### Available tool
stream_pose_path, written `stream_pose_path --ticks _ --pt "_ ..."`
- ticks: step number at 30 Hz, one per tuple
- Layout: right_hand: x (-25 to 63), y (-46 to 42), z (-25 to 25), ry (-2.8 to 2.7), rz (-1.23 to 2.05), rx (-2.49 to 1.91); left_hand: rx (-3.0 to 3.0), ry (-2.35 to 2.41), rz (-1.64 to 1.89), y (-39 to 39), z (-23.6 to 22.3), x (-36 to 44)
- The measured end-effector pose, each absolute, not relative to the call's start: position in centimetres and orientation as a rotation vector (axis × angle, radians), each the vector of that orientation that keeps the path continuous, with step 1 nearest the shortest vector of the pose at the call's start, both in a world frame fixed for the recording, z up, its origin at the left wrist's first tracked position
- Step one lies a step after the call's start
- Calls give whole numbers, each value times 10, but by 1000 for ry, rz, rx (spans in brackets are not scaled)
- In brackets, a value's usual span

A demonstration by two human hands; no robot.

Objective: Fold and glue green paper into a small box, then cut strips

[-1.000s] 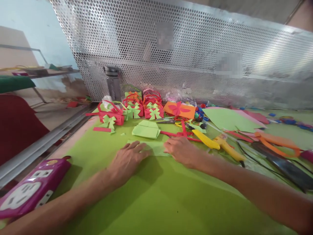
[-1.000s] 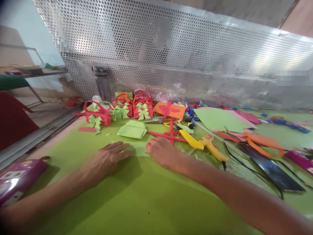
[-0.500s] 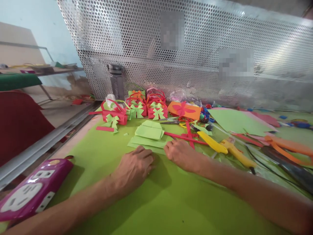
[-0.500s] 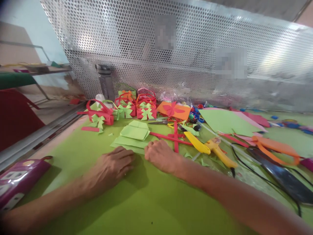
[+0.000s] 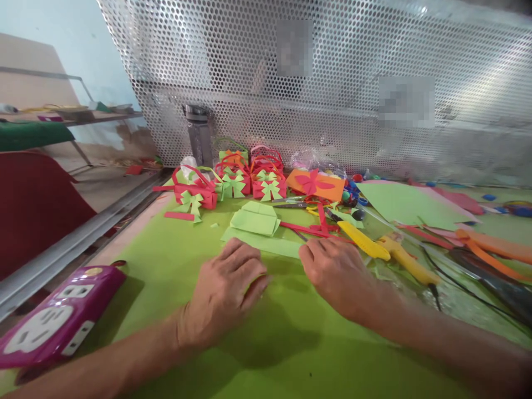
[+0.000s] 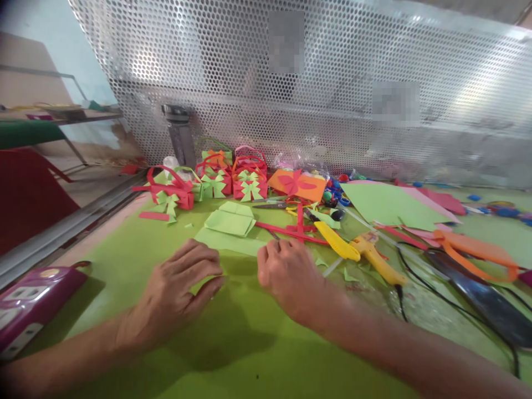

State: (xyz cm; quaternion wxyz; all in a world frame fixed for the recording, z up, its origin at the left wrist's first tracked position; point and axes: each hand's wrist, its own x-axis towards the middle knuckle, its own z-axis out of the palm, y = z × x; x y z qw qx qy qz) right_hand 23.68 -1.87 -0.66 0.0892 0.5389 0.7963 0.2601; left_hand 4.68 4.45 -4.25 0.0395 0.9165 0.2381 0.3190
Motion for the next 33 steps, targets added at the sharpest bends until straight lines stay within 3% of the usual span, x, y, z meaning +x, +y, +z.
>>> stream_pose_path --ticks 3,8,14,18,23,28,33 --pt "227 -26 -12 2413 632 1495 2887 739 1137 40 -39 48" --pt "225 -24 -25 2601 503 1560 2802 721 821 45 -41 54" --pt "233 -18 -28 3095 381 1756 2269 862 610 40 -31 55" --pt "227 -20 -29 3485 164 1636 2032 875 476 38 -25 55" --pt "218 -23 -34 3537 71 1582 1882 833 444 38 -24 58" --pt "215 -23 -32 3677 242 1581 1789 690 430 33 -26 60" --pt "216 -22 -33 3797 408 1240 1871 621 547 27 -25 61"
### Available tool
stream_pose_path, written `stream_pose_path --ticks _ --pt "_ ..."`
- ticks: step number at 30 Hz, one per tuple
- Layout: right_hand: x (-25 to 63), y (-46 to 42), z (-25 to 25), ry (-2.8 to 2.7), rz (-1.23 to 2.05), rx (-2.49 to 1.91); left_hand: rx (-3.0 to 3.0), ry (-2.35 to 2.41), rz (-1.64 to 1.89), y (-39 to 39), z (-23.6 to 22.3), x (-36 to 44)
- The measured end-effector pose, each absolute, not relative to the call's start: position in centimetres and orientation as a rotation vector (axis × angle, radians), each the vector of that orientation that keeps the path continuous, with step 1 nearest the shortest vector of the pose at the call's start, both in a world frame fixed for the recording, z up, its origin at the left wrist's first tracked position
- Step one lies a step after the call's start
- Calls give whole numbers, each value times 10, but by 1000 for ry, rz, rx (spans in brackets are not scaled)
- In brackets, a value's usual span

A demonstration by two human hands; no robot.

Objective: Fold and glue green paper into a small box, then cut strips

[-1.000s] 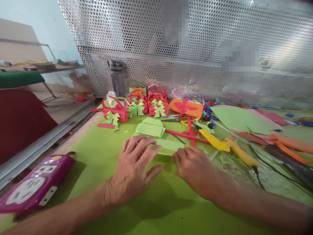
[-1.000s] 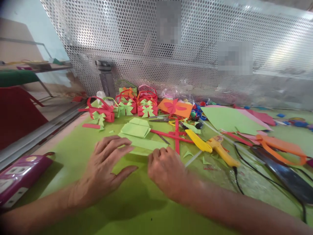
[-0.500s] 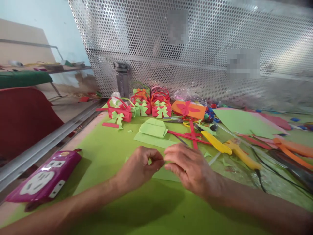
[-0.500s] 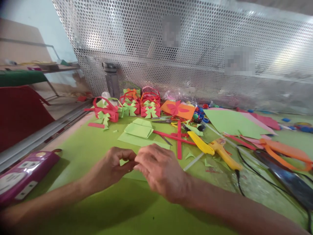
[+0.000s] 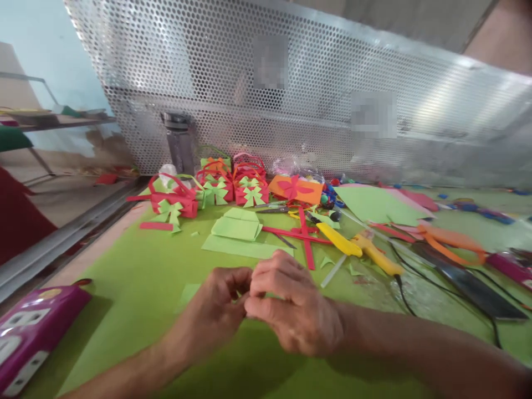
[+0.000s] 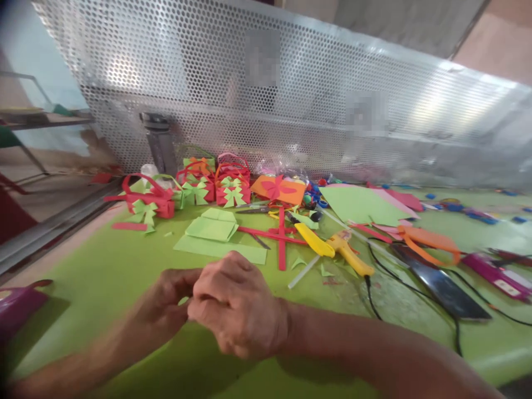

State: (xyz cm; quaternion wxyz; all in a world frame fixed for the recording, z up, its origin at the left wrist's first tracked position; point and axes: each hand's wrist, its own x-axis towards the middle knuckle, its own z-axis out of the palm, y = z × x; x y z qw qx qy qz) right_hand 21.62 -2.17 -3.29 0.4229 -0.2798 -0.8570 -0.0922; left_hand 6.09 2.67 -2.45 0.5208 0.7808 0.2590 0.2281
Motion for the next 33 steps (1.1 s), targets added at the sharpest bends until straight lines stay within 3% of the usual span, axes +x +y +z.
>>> stream_pose_path --ticks 16,25,33 --pt "216 -23 -32 -2164 -212 -941 2337 830 532 17 -42 64" --pt "294 35 -11 -1927 -671 -1753 2199 927 618 38 -34 55" --pt "307 39 -23 -2091 -659 -1931 2018 1067 729 56 -32 50"
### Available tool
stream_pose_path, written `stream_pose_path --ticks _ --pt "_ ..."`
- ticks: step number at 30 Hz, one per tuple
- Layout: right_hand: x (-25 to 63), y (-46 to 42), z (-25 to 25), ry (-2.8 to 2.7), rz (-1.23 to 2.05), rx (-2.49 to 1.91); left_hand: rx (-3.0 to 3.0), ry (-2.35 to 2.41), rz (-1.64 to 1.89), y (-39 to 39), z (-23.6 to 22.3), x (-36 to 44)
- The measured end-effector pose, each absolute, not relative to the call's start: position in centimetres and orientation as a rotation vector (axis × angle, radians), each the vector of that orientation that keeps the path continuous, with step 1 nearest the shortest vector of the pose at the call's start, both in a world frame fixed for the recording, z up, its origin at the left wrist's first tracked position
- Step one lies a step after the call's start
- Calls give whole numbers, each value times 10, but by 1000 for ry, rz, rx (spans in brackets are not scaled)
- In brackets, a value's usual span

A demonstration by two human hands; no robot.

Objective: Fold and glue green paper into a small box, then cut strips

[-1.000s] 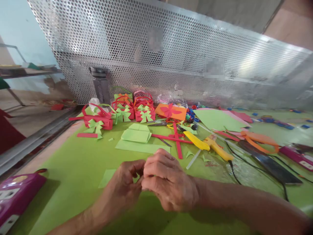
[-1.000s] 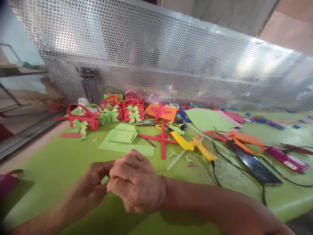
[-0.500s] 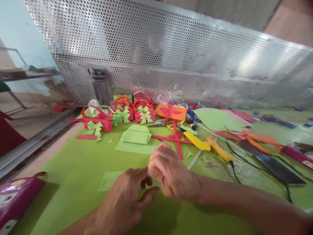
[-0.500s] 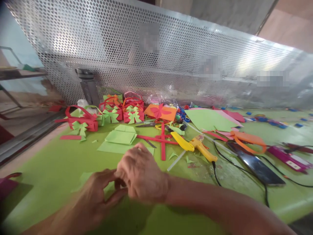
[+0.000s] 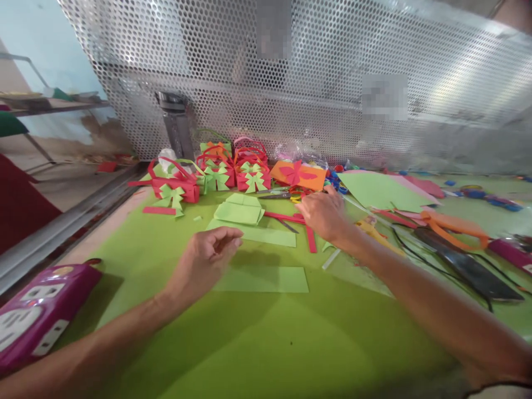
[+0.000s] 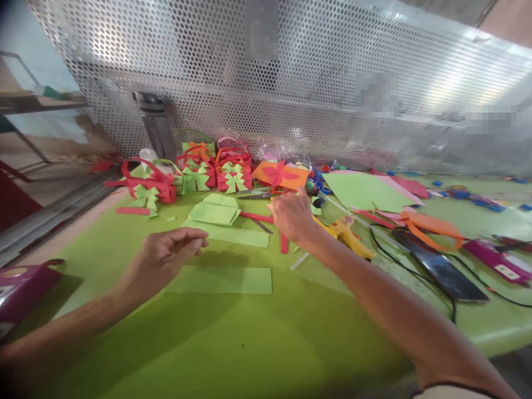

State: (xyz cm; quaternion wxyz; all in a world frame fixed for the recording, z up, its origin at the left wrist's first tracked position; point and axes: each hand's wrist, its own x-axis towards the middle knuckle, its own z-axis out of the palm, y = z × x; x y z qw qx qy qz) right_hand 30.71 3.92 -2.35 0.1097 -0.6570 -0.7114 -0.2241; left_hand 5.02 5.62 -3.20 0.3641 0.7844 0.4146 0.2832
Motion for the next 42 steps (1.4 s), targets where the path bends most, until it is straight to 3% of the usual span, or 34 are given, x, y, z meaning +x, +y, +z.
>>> stream_pose_path --ticks 8,12,23,29,33,42 --pt "246 -31 -16 -2699 -486 -1555 2063 1102 767 57 -27 46" --pt "230 -59 -31 -2952 -575 -1371 2161 1087 814 53 -19 45" --pt "229 -54 -38 -2937 -779 -1364 2947 683 432 28 -48 51" --pt "235 -51 -27 -2832 -703 -1458 3259 599 378 39 -55 56" --pt "234 -50 -25 -2886 -585 -1551 3307 570 317 42 -57 57" --pt "229 -51 -36 -2983 -797 -1510 3206 648 382 33 -58 60"
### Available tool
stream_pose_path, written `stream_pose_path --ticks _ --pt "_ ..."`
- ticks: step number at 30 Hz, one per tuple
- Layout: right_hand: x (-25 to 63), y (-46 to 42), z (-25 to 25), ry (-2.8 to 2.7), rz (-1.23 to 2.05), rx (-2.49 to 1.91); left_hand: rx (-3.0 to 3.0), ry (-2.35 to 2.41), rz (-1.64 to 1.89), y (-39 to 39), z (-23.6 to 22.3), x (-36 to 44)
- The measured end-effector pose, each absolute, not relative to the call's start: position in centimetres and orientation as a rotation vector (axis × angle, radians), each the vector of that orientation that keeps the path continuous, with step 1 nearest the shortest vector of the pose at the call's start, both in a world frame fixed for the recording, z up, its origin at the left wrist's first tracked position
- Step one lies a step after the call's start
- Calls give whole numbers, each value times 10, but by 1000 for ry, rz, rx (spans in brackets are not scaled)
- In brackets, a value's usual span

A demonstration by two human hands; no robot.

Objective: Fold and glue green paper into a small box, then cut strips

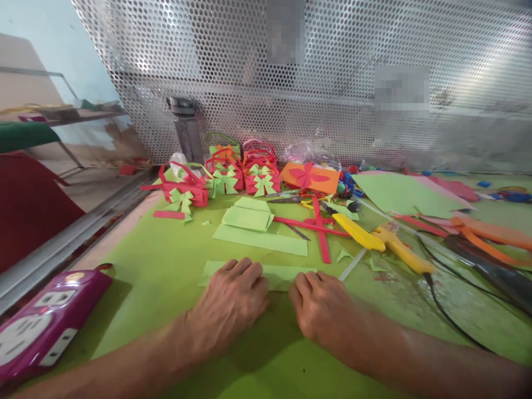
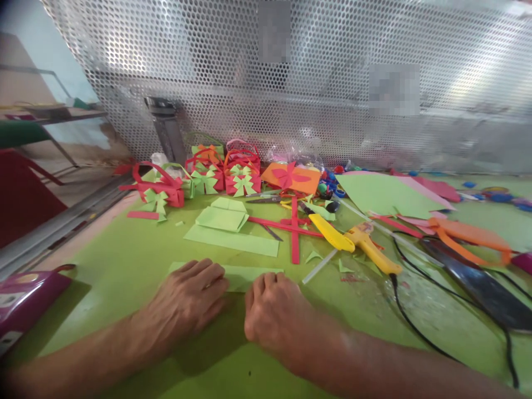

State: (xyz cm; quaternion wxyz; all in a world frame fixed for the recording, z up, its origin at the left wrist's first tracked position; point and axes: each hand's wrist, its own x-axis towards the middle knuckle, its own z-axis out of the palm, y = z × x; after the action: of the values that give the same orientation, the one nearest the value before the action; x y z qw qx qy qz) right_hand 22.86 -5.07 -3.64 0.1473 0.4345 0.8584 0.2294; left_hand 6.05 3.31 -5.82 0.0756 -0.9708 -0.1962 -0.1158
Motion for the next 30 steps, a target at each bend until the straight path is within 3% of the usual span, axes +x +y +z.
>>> stream_pose_path --ticks 8,18,30 --pt "237 -48 -30 2533 705 1365 -2809 -495 -450 40 -64 63" --pt "233 -42 -50 2849 439 1653 -2882 -487 -543 25 -58 66" --pt "240 -44 -55 2939 310 1711 -3039 -906 -515 24 -51 -1"
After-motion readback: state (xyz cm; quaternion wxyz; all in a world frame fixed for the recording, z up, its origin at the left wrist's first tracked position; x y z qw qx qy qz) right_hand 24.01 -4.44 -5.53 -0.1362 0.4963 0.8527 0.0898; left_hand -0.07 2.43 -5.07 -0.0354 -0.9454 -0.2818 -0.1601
